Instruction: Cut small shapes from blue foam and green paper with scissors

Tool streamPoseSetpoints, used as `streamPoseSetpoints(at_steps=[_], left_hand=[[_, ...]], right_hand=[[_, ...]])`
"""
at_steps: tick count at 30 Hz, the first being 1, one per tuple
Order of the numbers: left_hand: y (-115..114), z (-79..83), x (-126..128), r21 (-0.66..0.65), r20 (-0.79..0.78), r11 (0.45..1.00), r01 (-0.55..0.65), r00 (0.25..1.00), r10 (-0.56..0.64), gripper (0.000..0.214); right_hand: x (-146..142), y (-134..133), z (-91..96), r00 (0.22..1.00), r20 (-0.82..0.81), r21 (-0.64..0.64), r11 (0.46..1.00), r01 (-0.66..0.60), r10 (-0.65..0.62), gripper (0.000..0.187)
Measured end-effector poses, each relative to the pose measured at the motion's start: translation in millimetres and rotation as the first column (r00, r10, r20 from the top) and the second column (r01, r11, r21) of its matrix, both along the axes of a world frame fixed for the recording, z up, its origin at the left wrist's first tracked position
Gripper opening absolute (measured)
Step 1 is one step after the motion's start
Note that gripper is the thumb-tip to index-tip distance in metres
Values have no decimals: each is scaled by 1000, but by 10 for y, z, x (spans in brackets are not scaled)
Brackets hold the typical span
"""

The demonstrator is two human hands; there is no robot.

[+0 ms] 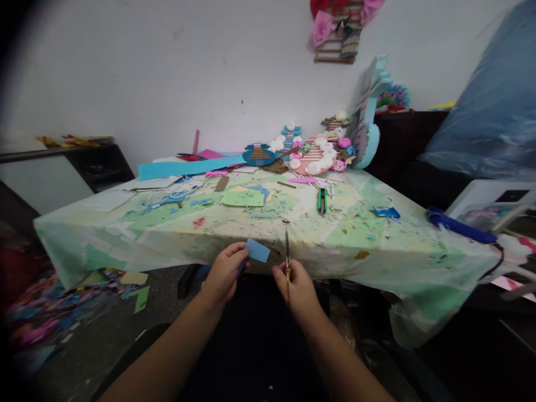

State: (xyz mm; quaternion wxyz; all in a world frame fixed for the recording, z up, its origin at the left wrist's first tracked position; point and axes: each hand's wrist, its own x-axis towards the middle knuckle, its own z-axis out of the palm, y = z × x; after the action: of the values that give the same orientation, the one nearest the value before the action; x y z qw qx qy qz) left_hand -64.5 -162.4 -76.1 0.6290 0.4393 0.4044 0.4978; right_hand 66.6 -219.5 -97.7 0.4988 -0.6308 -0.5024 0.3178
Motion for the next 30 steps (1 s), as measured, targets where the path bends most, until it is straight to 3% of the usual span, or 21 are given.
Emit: streamPoseSetpoints(at_steps=[3, 6, 9, 12, 18, 21, 24, 30], left_hand=[[48, 3, -1, 52, -55, 996, 78, 996, -75, 16], [146, 65, -35, 180, -80, 982, 59, 996, -45, 19], [298, 191, -77, 240, -79, 971, 3, 997, 16, 19], [506, 369, -87, 289, -76, 957, -4, 997, 27, 19], [1030, 768, 82, 337, -130, 937, 96, 990, -54, 18], [1311, 881, 217, 300, -70, 942, 154, 988, -139, 18], [1597, 921, 336, 237, 34, 963, 129, 990, -141, 20], [2086, 879, 530, 202, 85, 976, 86, 991, -105, 22]], right_hand=[[47, 169, 152, 977, -195, 86, 994, -66, 81, 25], [27, 372, 332, 944, -285, 125, 983, -136, 167, 24], [-6, 605, 518, 947, -224, 178, 965, -191, 229, 20], [6, 859, 717, 961, -177, 241, 957, -164, 210, 19], [210, 1340, 1053, 988, -106, 317, 946, -70, 108, 18], [352, 1597, 1118, 997, -79, 351, 936, 11, 18, 18], [499, 1878, 1112, 998, -64, 365, 930, 50, -28, 20], [750, 2306, 918, 993, 37, 398, 913, 92, -116, 27]])
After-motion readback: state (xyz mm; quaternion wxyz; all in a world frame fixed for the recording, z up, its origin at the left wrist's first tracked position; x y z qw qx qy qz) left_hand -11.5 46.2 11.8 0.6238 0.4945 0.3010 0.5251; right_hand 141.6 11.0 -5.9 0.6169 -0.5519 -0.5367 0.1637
